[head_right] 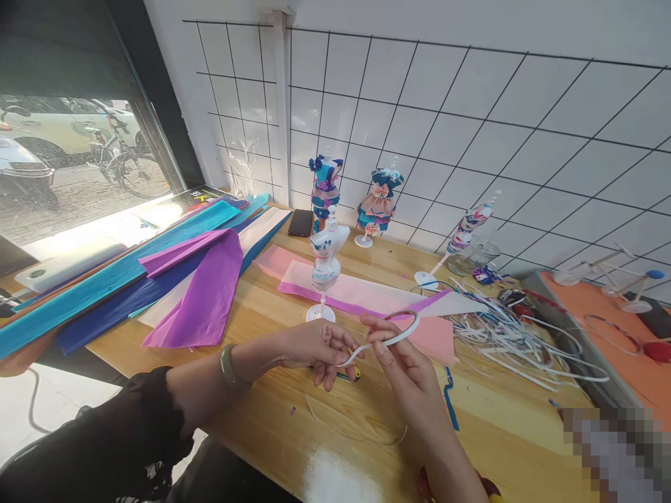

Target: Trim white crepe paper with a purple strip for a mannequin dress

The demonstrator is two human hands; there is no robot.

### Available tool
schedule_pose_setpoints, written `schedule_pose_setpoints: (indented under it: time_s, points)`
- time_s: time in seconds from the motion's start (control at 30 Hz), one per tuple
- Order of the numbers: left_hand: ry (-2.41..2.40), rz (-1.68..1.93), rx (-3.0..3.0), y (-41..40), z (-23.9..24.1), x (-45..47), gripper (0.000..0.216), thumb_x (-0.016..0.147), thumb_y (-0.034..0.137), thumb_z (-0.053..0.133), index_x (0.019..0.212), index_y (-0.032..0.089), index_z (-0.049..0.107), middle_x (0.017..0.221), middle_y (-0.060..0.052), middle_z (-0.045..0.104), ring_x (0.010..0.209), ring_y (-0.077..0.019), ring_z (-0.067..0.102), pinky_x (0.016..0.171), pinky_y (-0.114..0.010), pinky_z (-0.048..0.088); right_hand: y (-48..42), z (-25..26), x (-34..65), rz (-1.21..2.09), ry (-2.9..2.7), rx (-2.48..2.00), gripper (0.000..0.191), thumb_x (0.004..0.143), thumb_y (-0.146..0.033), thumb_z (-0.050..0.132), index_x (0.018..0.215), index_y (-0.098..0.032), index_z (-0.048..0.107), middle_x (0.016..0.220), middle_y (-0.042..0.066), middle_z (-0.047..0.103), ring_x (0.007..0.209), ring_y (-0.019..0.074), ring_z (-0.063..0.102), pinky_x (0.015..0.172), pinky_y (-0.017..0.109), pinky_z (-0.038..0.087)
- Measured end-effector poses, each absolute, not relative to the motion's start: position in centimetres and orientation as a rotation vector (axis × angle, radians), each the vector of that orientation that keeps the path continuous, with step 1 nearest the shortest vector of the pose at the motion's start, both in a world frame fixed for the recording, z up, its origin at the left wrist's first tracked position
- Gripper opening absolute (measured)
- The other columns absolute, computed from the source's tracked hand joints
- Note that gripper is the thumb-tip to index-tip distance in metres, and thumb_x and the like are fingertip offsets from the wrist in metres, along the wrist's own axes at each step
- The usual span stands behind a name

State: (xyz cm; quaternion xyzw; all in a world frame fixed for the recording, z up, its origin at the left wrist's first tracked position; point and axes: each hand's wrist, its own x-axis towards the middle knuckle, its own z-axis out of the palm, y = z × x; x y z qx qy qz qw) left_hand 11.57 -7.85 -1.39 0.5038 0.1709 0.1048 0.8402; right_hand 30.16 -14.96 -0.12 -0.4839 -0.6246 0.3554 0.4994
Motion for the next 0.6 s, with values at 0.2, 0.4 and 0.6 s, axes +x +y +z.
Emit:
schedule_pose_setpoints:
  time_s: [0.2, 0.4, 0.6]
  points:
    - [0.39, 0.227, 1.081, -7.84, -1.34, 11.43, 0.037, 0.066, 0.042, 0.072, 0.085, 0.013, 0.059, 0.074, -0.003, 0.066, 0.046, -0.0058, 0.056, 0.039, -0.015, 0.038, -15.03, -0.25, 30.19, 0.87, -1.5, -1.174, 0.014, 0.083, -0.035, 0.055, 0.086, -0.025, 0.063, 0.129, 0.005, 0.051, 0.113, 0.0237, 0.05, 0.089, 0.037, 0.046]
    - [0.407, 0.235, 1.063, -7.69, -1.52, 11.41, 0.033, 0.067, 0.038, 0.072, 0.084, 0.013, 0.058, 0.072, -0.002, 0.066, 0.046, -0.0069, 0.056, 0.041, -0.017, 0.039, -14.98, -0.21, 30.39, 0.843, -1.49, -1.172, 0.013, 0.083, -0.034, 0.055, 0.089, -0.026, 0.064, 0.129, 0.005, 0.051, 0.116, 0.0246, 0.048, 0.092, 0.039, 0.044]
    - [0.395, 0.258, 1.061, -7.38, -1.82, 11.38, 0.035, 0.067, 0.04, 0.072, 0.082, 0.012, 0.058, 0.073, -0.004, 0.067, 0.049, -0.0088, 0.06, 0.042, -0.018, 0.042, -14.61, -0.1, 31.05, 0.783, -1.453, -1.125, 0.011, 0.084, -0.031, 0.054, 0.088, -0.026, 0.063, 0.121, 0.004, 0.057, 0.114, 0.0237, 0.049, 0.097, 0.041, 0.039]
